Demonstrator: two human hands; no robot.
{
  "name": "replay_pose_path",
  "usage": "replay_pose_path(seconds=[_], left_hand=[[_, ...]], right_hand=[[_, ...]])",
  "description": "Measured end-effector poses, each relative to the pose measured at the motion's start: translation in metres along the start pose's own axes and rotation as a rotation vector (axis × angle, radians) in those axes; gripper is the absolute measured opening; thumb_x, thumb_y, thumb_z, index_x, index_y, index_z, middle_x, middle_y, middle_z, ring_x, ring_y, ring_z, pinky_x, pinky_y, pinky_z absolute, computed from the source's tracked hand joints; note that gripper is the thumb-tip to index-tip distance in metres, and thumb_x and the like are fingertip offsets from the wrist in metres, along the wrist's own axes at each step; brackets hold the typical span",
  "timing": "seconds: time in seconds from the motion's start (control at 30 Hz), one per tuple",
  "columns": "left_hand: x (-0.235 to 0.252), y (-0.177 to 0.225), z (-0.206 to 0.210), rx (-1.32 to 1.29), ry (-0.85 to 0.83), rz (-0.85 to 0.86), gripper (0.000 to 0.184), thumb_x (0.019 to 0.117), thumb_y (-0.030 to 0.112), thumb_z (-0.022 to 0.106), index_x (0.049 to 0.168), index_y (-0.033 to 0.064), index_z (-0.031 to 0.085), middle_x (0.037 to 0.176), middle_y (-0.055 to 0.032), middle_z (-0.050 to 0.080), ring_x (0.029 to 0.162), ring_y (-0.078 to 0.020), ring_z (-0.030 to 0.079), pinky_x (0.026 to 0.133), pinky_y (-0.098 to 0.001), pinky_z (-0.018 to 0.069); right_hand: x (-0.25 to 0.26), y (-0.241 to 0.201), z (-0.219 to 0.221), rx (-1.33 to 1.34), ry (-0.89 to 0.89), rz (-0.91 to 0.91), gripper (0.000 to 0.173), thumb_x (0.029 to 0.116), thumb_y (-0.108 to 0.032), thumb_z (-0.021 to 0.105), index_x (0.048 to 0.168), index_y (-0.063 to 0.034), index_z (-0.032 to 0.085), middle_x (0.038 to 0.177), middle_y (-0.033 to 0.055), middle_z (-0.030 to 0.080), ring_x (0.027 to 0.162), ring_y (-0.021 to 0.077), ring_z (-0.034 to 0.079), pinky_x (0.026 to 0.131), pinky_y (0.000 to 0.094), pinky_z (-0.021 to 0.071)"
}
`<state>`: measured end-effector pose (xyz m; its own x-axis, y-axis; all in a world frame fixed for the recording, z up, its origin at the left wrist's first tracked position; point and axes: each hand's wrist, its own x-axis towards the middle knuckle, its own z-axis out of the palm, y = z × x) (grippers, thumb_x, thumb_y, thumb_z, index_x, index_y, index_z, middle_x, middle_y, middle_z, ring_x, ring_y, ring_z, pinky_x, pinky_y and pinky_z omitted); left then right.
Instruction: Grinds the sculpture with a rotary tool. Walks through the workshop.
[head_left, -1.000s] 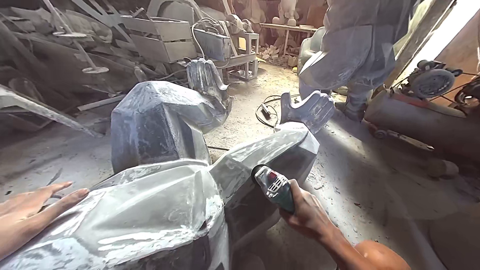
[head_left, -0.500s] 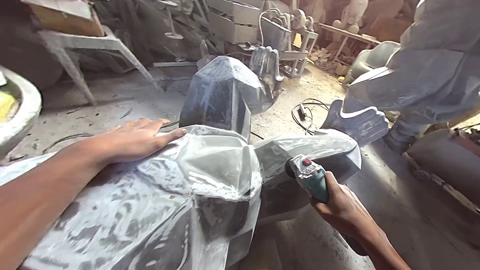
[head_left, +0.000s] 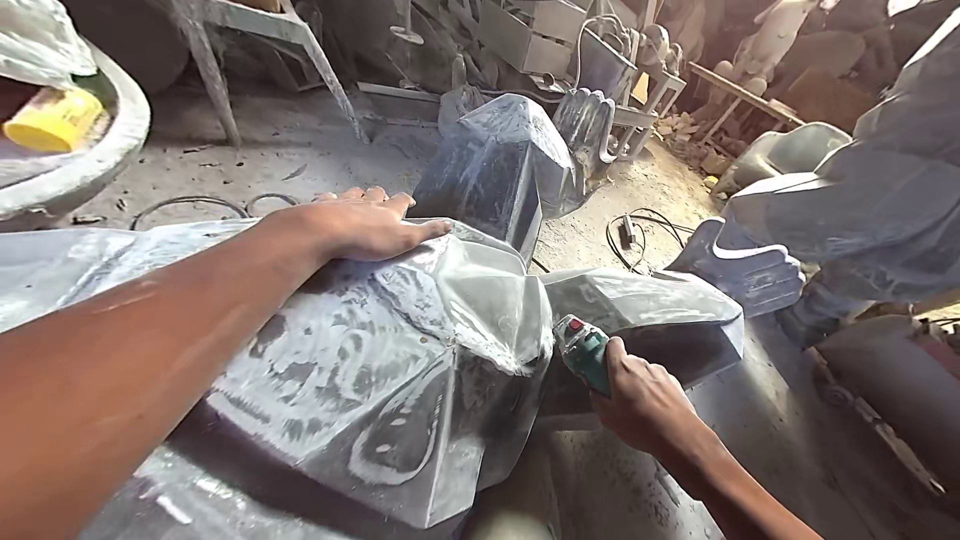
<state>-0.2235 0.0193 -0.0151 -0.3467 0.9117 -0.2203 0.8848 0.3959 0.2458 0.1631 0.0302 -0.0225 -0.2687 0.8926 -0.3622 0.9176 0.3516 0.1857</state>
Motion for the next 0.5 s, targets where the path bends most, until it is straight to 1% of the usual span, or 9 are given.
replay_pose_path(seconds=[0.1, 0.17, 0.23, 0.3, 0.37, 0.43, 0.5], left_hand=[[-0.001, -0.001, -0.002, 0.016, 0.003, 0.004, 0.106, 0.0842, 0.094, 0.021, 0.157, 0.0194, 0.04, 0.156, -0.0242, 0.043, 0.144, -0.05, 0.038, 0.108, -0.0753, 0.0312], [0.0, 0.001, -0.002, 0.018, 0.001, 0.001, 0.109, 0.083, 0.095, 0.02, 0.158, 0.0183, 0.038, 0.157, -0.0251, 0.041, 0.146, -0.0502, 0.036, 0.109, -0.0754, 0.03], [0.002, 0.0, -0.001, 0.02, -0.011, -0.008, 0.112, 0.0816, 0.096, 0.019, 0.159, 0.0176, 0.036, 0.159, -0.0252, 0.038, 0.147, -0.05, 0.034, 0.11, -0.0756, 0.0282], [0.005, 0.0, -0.001, 0.021, -0.009, 0.004, 0.112, 0.0811, 0.097, 0.019, 0.16, 0.0183, 0.036, 0.159, -0.0257, 0.039, 0.147, -0.0506, 0.034, 0.109, -0.0764, 0.0285], [0.005, 0.0, 0.0, 0.02, 0.001, 0.022, 0.11, 0.082, 0.096, 0.02, 0.159, 0.0187, 0.037, 0.157, -0.0264, 0.04, 0.145, -0.0516, 0.035, 0.108, -0.0773, 0.0291], [0.003, 0.0, -0.001, 0.02, 0.014, 0.039, 0.106, 0.0856, 0.093, 0.021, 0.158, 0.0165, 0.039, 0.154, -0.0271, 0.044, 0.144, -0.0517, 0.037, 0.108, -0.0766, 0.0299], [0.002, 0.0, -0.001, 0.014, 0.012, 0.046, 0.106, 0.0871, 0.091, 0.021, 0.157, 0.0141, 0.04, 0.153, -0.0281, 0.045, 0.143, -0.0524, 0.038, 0.109, -0.0766, 0.0298]], right_hand=[[0.002, 0.011, 0.0, 0.005, 0.067, 0.03, 0.047, 0.0904, -0.046, 0.064, 0.124, -0.0146, 0.052, 0.094, 0.0075, 0.07, 0.092, 0.0293, 0.071, 0.077, 0.0518, 0.0571], [0.001, 0.022, -0.001, 0.033, 0.147, 0.069, 0.05, 0.0899, -0.046, 0.067, 0.125, -0.0138, 0.052, 0.092, 0.0081, 0.07, 0.089, 0.03, 0.072, 0.076, 0.0529, 0.0572], [-0.001, 0.026, -0.003, 0.059, 0.185, 0.118, 0.053, 0.0887, -0.045, 0.07, 0.127, -0.012, 0.052, 0.093, 0.0096, 0.071, 0.091, 0.0316, 0.072, 0.077, 0.0535, 0.0566], [-0.005, 0.02, 0.0, 0.068, 0.172, 0.149, 0.055, 0.0884, -0.046, 0.069, 0.128, -0.0127, 0.051, 0.093, 0.0092, 0.071, 0.091, 0.0313, 0.072, 0.077, 0.0532, 0.0569], [-0.008, 0.009, 0.009, 0.082, 0.14, 0.133, 0.055, 0.0892, -0.047, 0.067, 0.13, -0.0133, 0.051, 0.095, 0.0093, 0.071, 0.092, 0.0309, 0.072, 0.078, 0.0534, 0.057], [-0.009, -0.004, 0.018, 0.101, 0.09, 0.11, 0.055, 0.09, -0.047, 0.065, 0.131, -0.0132, 0.051, 0.099, 0.0099, 0.071, 0.096, 0.0311, 0.071, 0.081, 0.0536, 0.0569], [-0.01, -0.01, 0.024, 0.108, 0.057, 0.106, 0.056, 0.0913, -0.047, 0.063, 0.134, -0.0129, 0.05, 0.103, 0.0099, 0.071, 0.098, 0.0306, 0.071, 0.082, 0.0529, 0.0571]])
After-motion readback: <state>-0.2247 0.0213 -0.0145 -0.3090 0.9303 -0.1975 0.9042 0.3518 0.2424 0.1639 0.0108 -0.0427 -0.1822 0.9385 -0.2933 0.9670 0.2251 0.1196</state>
